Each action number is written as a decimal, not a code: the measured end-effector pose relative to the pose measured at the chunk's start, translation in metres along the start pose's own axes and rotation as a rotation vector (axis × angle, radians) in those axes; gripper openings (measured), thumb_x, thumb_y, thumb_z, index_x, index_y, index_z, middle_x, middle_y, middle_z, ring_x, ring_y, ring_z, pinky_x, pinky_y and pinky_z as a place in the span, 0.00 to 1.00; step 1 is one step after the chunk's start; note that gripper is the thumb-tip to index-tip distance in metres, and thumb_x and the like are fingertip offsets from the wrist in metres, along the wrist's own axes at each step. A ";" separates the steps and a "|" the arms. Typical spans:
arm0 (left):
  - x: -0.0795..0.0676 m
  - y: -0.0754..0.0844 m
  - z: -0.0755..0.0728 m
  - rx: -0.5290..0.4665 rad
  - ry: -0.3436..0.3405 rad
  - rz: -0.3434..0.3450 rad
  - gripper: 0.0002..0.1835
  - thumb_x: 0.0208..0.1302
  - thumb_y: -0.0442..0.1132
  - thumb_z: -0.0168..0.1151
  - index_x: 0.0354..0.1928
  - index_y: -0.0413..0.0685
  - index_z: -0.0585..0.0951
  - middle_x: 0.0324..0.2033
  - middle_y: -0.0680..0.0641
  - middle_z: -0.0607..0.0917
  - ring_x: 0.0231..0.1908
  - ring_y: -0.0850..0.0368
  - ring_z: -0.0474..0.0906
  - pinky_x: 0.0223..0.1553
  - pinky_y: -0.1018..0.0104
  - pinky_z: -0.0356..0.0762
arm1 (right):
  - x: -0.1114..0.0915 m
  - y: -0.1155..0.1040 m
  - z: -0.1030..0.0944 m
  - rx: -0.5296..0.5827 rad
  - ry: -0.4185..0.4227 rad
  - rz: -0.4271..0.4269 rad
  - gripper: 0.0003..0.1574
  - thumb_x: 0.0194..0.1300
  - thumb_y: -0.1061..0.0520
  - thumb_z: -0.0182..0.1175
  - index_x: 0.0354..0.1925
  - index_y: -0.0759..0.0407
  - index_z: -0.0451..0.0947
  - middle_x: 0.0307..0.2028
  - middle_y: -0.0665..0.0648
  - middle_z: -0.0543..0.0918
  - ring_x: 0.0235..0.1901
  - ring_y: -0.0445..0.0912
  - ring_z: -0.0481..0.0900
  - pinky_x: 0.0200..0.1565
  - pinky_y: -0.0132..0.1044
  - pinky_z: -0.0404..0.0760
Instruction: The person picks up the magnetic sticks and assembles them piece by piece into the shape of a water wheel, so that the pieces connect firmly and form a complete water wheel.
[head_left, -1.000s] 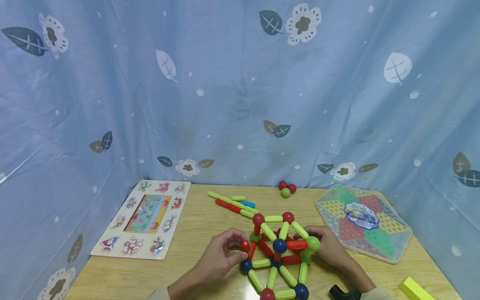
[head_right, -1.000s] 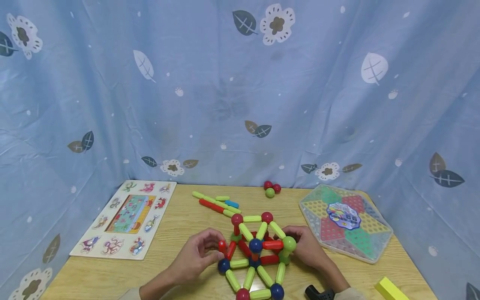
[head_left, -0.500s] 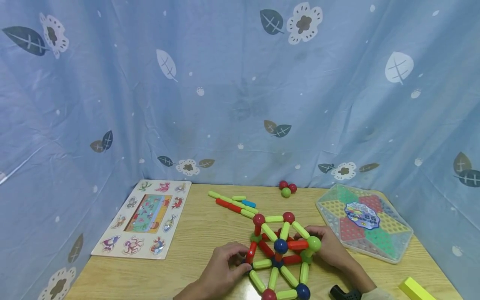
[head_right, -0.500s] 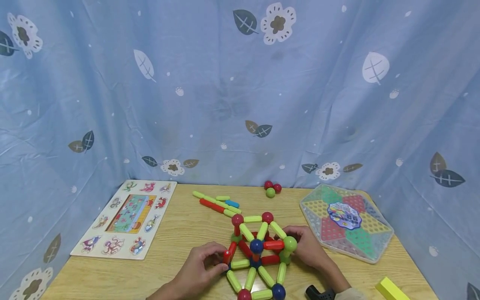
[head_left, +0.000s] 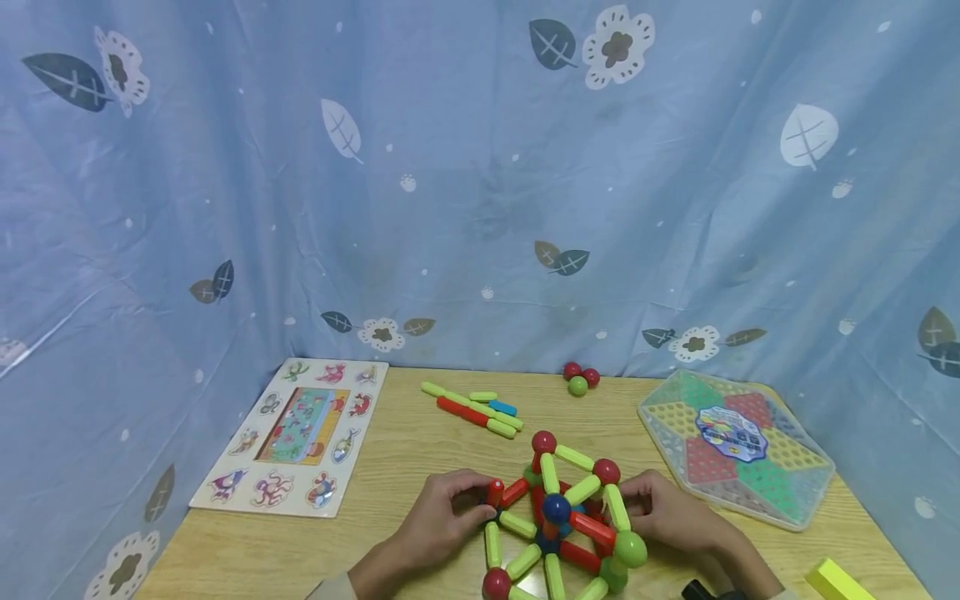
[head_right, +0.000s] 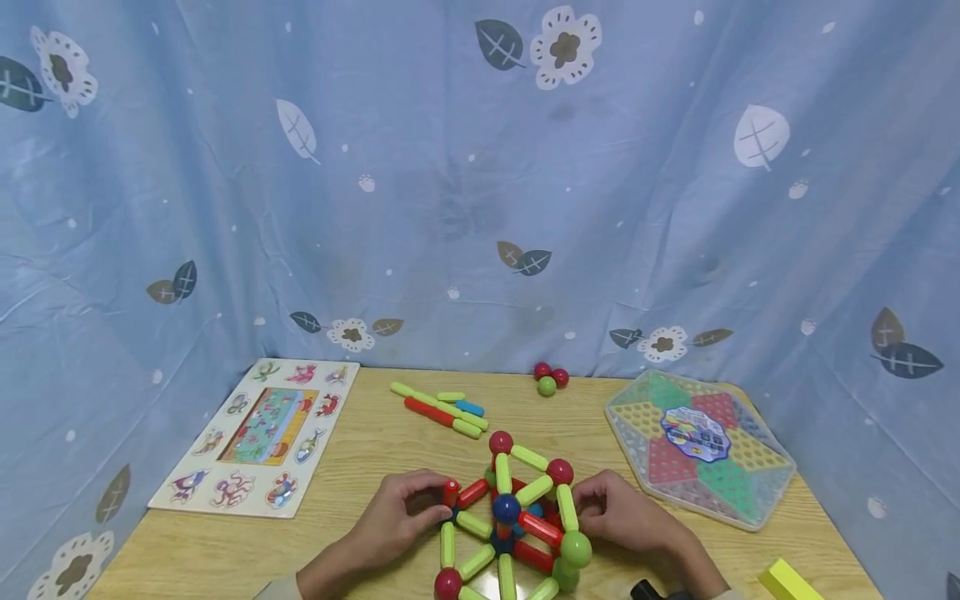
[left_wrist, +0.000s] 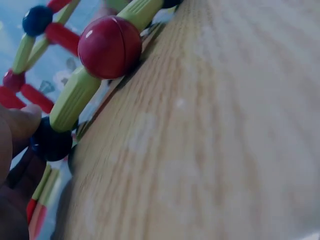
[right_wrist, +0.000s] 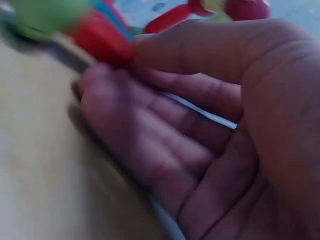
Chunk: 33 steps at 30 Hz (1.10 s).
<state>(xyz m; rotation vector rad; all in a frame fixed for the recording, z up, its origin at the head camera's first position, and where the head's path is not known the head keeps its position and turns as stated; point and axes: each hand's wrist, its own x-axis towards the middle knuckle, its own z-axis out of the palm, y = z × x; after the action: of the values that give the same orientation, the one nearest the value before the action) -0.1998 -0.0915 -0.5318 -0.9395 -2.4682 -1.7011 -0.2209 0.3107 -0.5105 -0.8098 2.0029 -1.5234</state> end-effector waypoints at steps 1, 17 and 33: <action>0.001 -0.001 -0.001 -0.007 -0.014 -0.002 0.17 0.71 0.41 0.76 0.59 0.49 0.89 0.53 0.53 0.92 0.55 0.61 0.88 0.61 0.60 0.86 | 0.000 -0.002 -0.004 -0.029 0.022 0.011 0.13 0.76 0.68 0.63 0.54 0.66 0.88 0.39 0.49 0.92 0.34 0.34 0.84 0.38 0.29 0.84; 0.002 -0.011 -0.001 -0.106 -0.044 0.004 0.16 0.72 0.39 0.75 0.59 0.48 0.90 0.53 0.47 0.93 0.53 0.57 0.89 0.59 0.63 0.86 | 0.096 0.010 -0.073 -0.309 0.714 -0.011 0.22 0.76 0.50 0.72 0.61 0.59 0.88 0.57 0.63 0.91 0.48 0.28 0.87 0.52 0.24 0.83; 0.002 -0.012 -0.003 -0.064 -0.023 -0.042 0.17 0.72 0.44 0.75 0.60 0.51 0.90 0.54 0.53 0.93 0.56 0.61 0.88 0.62 0.64 0.84 | 0.125 0.014 -0.072 -0.551 0.701 -0.017 0.19 0.70 0.54 0.77 0.56 0.60 0.90 0.50 0.62 0.93 0.46 0.50 0.92 0.45 0.30 0.86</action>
<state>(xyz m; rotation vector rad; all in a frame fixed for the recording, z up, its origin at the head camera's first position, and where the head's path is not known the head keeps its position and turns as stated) -0.2080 -0.0958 -0.5408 -0.9244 -2.4789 -1.8019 -0.3604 0.2730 -0.5096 -0.5085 3.0191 -1.3900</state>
